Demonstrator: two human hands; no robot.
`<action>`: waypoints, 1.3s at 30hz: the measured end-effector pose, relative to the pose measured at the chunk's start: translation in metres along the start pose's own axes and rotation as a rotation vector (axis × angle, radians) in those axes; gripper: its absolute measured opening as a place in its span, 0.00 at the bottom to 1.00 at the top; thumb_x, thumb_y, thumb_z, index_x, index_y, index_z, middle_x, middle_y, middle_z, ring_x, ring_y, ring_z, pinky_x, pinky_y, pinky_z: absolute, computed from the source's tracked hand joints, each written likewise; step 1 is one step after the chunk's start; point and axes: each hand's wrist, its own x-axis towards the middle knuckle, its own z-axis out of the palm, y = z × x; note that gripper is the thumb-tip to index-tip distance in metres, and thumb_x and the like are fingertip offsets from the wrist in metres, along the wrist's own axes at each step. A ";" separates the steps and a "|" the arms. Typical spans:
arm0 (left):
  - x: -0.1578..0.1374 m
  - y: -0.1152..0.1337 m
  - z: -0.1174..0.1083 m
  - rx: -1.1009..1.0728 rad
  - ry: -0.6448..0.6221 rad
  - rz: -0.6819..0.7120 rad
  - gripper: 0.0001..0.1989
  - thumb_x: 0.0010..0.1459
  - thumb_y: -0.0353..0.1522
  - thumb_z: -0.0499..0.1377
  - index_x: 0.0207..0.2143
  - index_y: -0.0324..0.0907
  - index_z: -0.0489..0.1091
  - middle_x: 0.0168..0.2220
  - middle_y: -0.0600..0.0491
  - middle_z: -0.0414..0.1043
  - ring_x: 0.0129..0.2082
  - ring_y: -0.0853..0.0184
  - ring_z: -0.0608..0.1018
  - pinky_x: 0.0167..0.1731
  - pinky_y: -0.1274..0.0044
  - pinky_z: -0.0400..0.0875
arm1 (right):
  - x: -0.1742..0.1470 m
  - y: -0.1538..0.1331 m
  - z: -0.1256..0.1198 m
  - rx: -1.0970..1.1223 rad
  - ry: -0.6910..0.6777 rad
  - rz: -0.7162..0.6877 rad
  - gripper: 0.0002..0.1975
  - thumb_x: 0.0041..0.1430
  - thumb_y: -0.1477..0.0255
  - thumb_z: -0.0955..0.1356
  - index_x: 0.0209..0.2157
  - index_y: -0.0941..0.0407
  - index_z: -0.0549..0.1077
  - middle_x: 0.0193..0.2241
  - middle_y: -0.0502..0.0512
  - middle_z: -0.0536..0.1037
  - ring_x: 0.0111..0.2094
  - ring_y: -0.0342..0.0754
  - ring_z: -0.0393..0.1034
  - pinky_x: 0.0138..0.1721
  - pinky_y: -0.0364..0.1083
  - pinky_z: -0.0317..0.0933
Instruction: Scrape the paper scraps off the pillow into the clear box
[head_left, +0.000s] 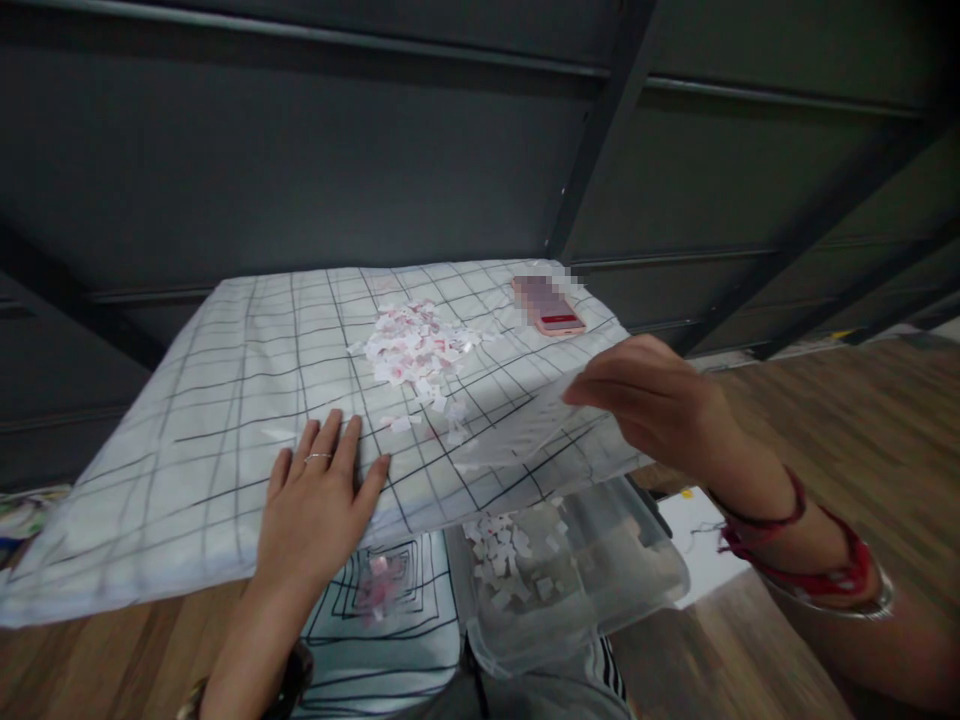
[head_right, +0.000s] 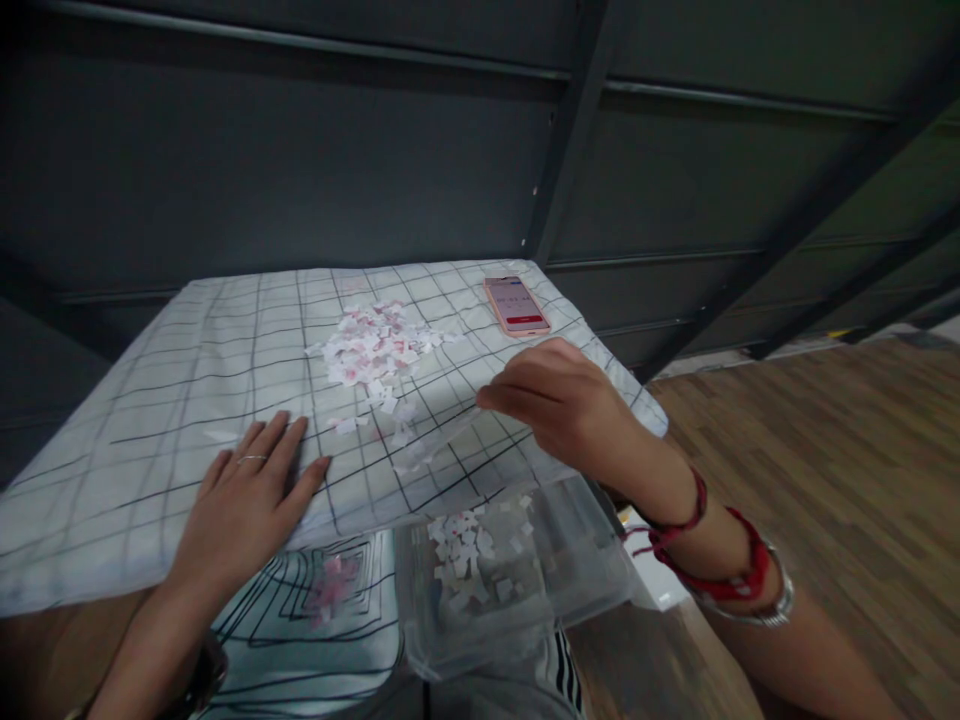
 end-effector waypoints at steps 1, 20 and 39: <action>0.000 0.000 0.001 -0.001 0.007 0.002 0.32 0.61 0.44 0.39 0.60 0.34 0.58 0.64 0.42 0.54 0.64 0.52 0.56 0.59 0.58 0.52 | -0.003 0.005 0.002 -0.008 0.007 0.022 0.15 0.57 0.85 0.59 0.38 0.54 0.69 0.29 0.50 0.76 0.32 0.43 0.68 0.35 0.45 0.61; -0.001 -0.002 0.002 -0.014 0.028 0.013 0.35 0.61 0.46 0.36 0.60 0.32 0.59 0.63 0.41 0.55 0.64 0.51 0.56 0.58 0.57 0.53 | 0.006 0.020 0.041 -0.141 -0.013 0.150 0.17 0.54 0.86 0.58 0.37 0.53 0.70 0.29 0.48 0.76 0.32 0.45 0.66 0.34 0.46 0.54; -0.003 -0.004 0.001 0.003 0.017 0.038 0.32 0.62 0.44 0.38 0.60 0.33 0.58 0.63 0.40 0.54 0.64 0.50 0.56 0.58 0.57 0.53 | 0.019 0.026 0.047 -0.044 -0.052 0.077 0.19 0.54 0.86 0.57 0.37 0.54 0.72 0.28 0.49 0.75 0.33 0.45 0.65 0.36 0.46 0.55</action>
